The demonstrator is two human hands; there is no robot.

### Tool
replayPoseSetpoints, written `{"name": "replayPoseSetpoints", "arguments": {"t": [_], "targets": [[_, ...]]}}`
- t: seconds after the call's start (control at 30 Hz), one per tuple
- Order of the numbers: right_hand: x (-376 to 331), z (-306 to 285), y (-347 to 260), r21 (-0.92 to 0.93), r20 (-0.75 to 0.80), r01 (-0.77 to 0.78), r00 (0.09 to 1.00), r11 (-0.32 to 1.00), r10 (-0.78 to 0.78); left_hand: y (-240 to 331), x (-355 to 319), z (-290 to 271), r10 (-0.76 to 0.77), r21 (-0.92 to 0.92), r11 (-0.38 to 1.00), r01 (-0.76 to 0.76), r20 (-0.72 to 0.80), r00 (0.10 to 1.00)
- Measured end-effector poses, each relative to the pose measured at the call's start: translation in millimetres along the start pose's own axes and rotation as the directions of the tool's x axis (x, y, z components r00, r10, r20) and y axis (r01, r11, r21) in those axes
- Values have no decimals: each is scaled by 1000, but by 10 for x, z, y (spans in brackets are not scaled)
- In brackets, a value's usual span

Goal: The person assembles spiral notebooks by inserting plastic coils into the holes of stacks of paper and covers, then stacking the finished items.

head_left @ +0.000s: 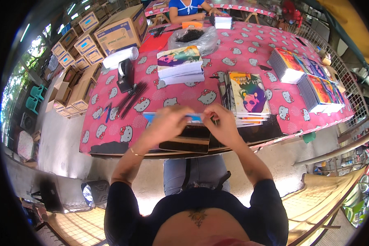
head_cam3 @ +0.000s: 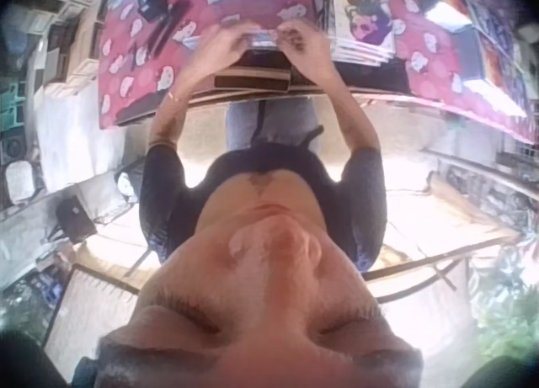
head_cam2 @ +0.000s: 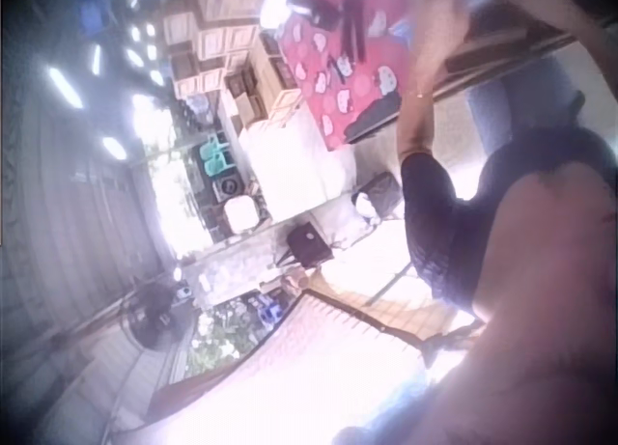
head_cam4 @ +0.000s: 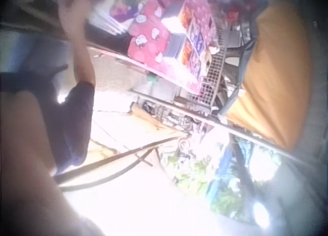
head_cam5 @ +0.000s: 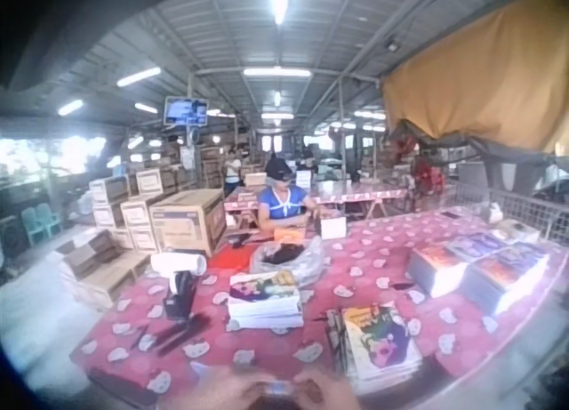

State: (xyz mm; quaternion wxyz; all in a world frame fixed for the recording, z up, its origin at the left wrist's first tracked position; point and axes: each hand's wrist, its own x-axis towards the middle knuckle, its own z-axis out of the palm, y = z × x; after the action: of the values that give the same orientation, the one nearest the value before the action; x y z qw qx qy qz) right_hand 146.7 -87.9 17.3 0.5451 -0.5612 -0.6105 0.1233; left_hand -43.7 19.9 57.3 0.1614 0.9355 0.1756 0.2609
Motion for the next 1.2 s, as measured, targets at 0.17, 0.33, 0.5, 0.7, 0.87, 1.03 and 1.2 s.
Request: {"name": "replayPoseSetpoints", "arguments": {"t": [0.17, 0.33, 0.5, 0.7, 0.87, 1.03, 1.2], "targets": [[-120, -406, -717, -161, -115, 244, 958, 956, -264, 458, 357, -790, 417, -106, 907, -407, 98, 904], [-53, -744, -697, -379, -29, 223, 967, 898, -252, 313, 975, -713, 503, -345, 829, -441, 113, 857], [-103, -1018, -464, -270, -400, -74, 915, 960, -42, -998, 1442, -360, -130, -356, 932, 62, -172, 976], [-72, -1231, -152, -777, -295, 177, 745, 604, -598, -2117, 883, 339, 181, 562, 826, -35, -205, 962], [-436, -1200, 822, -826, 6, -6, 1000, 564, 20, -1179, 755, -138, 260, 500, 861, -92, -279, 924], [-174, -594, 223, -292, -77, 37, 995, 956, -63, -257, 431, -391, 348, 235, 927, -292, -251, 903], [-392, 32, 468, 184, -42, -194, 978, 964, 205, -39, 257, -487, 319, 172, 938, -302, -84, 944]]}}
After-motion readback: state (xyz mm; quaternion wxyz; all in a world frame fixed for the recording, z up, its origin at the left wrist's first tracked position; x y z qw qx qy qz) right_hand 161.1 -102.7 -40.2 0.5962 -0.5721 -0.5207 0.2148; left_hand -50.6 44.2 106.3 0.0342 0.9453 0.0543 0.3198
